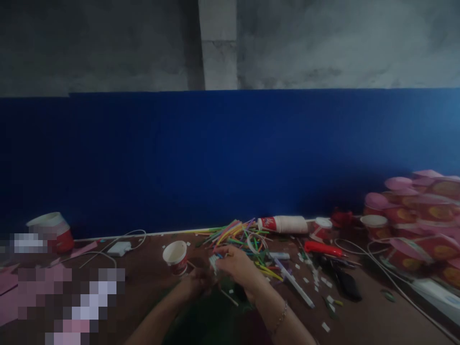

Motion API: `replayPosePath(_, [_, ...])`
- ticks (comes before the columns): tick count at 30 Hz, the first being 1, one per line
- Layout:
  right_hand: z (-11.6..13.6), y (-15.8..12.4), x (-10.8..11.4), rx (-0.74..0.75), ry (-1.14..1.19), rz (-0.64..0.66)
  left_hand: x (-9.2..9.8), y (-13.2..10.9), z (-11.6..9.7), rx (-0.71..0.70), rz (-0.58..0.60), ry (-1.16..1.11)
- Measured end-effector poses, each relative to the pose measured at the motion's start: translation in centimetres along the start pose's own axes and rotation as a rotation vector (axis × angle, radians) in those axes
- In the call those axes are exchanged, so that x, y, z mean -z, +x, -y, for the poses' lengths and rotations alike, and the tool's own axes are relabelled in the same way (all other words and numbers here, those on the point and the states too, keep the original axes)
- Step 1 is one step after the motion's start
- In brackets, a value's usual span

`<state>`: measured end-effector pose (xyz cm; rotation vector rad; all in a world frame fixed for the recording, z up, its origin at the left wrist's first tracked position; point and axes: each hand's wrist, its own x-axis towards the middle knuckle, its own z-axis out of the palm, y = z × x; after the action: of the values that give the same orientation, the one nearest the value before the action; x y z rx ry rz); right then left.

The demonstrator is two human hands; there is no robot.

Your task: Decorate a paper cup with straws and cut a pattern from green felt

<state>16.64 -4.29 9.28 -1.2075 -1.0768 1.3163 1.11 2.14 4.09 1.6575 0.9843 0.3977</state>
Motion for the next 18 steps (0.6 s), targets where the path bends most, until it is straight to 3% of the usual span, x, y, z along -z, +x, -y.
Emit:
replayPosePath(5, [-1.4,0.8,0.0,0.09,-0.057,-0.066,-0.5,1.1,0.9,-0.027,-0.183,0.195])
replayPosePath(11, [-1.1,0.3,-0.3,0.17,-0.041,-0.1,-0.9,-0.3,0.1,-0.193,-0.323,0.28])
replayPosePath(14, [-0.7,-0.1,-0.4,0.188,-0.071,-0.099,-1.0,-0.7,-0.2,-0.255,-0.357,0.21])
replayPosePath(18, [0.0,-0.5,-0.2,0.207,-0.251,-0.041,-0.5,0.0,-0.2,-0.19,-0.379,-0.021])
